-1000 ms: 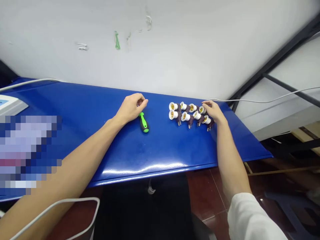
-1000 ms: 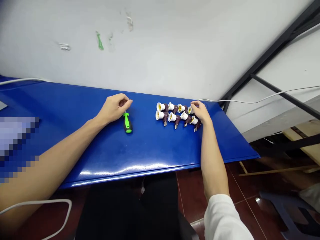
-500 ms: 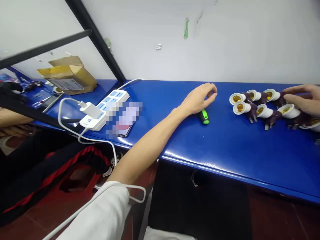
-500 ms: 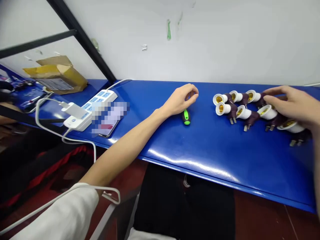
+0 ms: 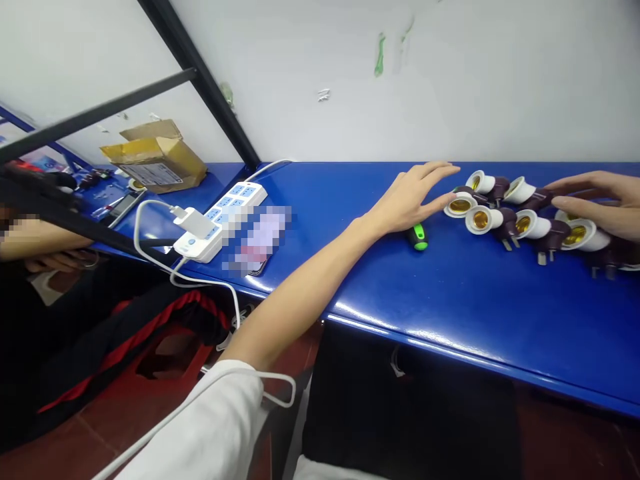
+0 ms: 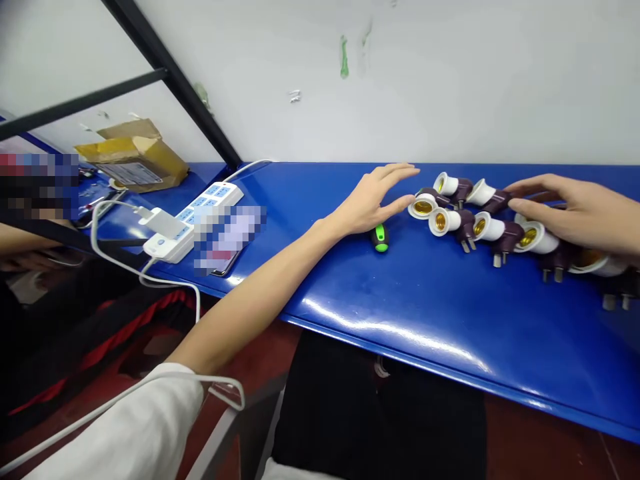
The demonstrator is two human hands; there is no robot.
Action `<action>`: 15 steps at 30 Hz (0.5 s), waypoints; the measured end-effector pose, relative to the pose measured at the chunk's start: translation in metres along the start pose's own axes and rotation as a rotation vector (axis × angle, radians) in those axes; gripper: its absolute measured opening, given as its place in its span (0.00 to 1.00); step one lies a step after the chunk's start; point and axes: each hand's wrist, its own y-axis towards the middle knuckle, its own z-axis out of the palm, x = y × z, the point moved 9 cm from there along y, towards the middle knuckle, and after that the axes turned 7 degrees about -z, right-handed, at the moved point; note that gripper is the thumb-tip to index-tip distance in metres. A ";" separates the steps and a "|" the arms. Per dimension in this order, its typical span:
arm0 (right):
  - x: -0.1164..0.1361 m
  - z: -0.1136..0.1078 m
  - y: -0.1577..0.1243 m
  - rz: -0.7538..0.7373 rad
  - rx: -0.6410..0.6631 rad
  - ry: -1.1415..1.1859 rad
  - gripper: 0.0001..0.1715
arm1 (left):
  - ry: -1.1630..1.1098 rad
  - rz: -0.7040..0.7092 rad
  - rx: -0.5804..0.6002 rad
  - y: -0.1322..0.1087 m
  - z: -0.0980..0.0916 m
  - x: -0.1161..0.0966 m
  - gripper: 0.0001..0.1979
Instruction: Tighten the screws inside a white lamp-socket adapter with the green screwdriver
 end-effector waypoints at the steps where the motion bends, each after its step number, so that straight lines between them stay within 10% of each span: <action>1: 0.008 0.007 -0.003 -0.010 0.082 -0.032 0.46 | -0.004 0.001 0.013 0.000 0.002 0.002 0.25; 8: 0.058 0.017 -0.012 -0.066 0.202 -0.016 0.19 | -0.028 -0.006 0.013 0.006 -0.001 0.011 0.25; 15: 0.081 0.015 -0.012 -0.118 0.173 0.119 0.22 | -0.061 -0.072 -0.042 0.009 -0.020 0.021 0.26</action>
